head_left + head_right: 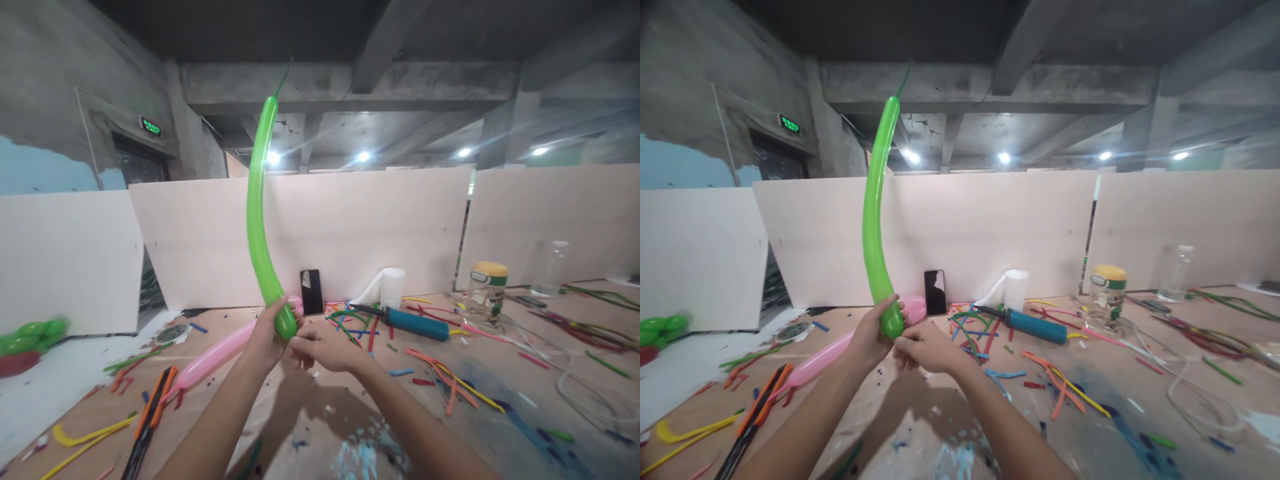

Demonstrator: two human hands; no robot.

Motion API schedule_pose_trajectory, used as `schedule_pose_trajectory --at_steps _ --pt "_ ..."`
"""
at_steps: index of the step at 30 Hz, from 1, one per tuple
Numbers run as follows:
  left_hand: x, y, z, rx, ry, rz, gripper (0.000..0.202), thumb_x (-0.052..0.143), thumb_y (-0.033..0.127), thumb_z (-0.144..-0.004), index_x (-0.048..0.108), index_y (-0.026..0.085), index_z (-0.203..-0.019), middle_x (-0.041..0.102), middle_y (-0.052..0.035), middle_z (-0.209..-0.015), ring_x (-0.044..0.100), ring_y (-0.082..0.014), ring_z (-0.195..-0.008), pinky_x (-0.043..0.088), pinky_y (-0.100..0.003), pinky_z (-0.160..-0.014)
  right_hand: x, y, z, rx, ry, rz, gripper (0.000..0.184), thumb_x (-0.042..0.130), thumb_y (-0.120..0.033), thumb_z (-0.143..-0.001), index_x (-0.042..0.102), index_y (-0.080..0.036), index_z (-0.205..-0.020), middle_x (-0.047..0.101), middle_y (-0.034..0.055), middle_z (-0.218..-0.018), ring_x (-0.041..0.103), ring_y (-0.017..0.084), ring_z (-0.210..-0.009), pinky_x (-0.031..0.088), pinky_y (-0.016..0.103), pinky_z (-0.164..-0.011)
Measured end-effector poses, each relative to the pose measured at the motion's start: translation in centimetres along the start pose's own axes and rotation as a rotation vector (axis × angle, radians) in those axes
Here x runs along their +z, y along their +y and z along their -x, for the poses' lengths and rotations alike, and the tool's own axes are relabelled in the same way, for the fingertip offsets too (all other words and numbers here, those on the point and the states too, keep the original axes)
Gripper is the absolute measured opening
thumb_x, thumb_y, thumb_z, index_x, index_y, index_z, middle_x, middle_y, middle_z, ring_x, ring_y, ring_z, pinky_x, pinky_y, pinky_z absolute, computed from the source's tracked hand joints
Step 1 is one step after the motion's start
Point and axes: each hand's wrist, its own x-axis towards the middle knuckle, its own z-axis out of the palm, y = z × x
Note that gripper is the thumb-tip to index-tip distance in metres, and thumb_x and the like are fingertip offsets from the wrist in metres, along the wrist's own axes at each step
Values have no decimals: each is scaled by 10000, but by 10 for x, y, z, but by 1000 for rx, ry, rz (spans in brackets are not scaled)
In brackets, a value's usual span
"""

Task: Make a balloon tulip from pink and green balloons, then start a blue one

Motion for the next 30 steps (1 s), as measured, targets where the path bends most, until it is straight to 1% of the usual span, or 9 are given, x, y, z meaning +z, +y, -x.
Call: schedule_pose_trajectory --at_steps 2,4,6,9,14,21,30 --pt "0 0 1 -34 11 26 162 615 242 -746 519 129 -679 519 6 -504 499 -91 -421 420 -191 -432 5 0 -1 20 -39 -6 255 445 -244 -807 598 -139 -633 613 19 -579 534 93 -473 433 200 -486" --pt "-1 -1 0 -85 -16 19 184 596 261 -761 504 132 -667 498 13 -480 470 -82 -393 384 -173 -394 7 2 -3 35 -58 -17 262 444 -249 -806 604 -136 -633 618 22 -591 541 93 -488 439 199 -500" --pt "-3 -4 -1 -106 -29 29 190 593 269 -763 497 133 -670 496 13 -481 465 -78 -393 374 -164 -390 6 4 -3 41 -66 -39 270 446 -272 -810 613 -133 -649 623 26 -605 549 95 -501 449 206 -516" --pt "-6 -7 -3 -94 -22 39 184 600 265 -754 493 135 -680 498 15 -484 466 -77 -400 377 -161 -398 5 7 -4 31 -62 -59 275 456 -296 -809 620 -129 -664 627 32 -616 553 100 -504 456 215 -519" --pt "-5 -9 -4 -83 -2 33 181 606 263 -744 492 137 -682 496 15 -481 455 -76 -399 373 -159 -399 7 10 -5 17 -39 -66 265 462 -293 -804 603 -135 -644 614 24 -600 549 101 -503 466 221 -536" --pt "-5 -9 -4 -86 -15 41 191 604 263 -744 488 138 -656 487 16 -473 447 -76 -398 371 -162 -400 7 11 -6 26 -25 -70 272 460 -298 -802 604 -131 -644 612 28 -596 553 103 -502 474 226 -547" --pt "-4 -10 -3 -93 3 48 192 599 258 -747 496 132 -645 488 14 -473 448 -72 -394 373 -159 -394 8 11 -6 37 -22 -66 278 462 -304 -795 613 -128 -643 616 31 -598 551 104 -500 469 229 -547"
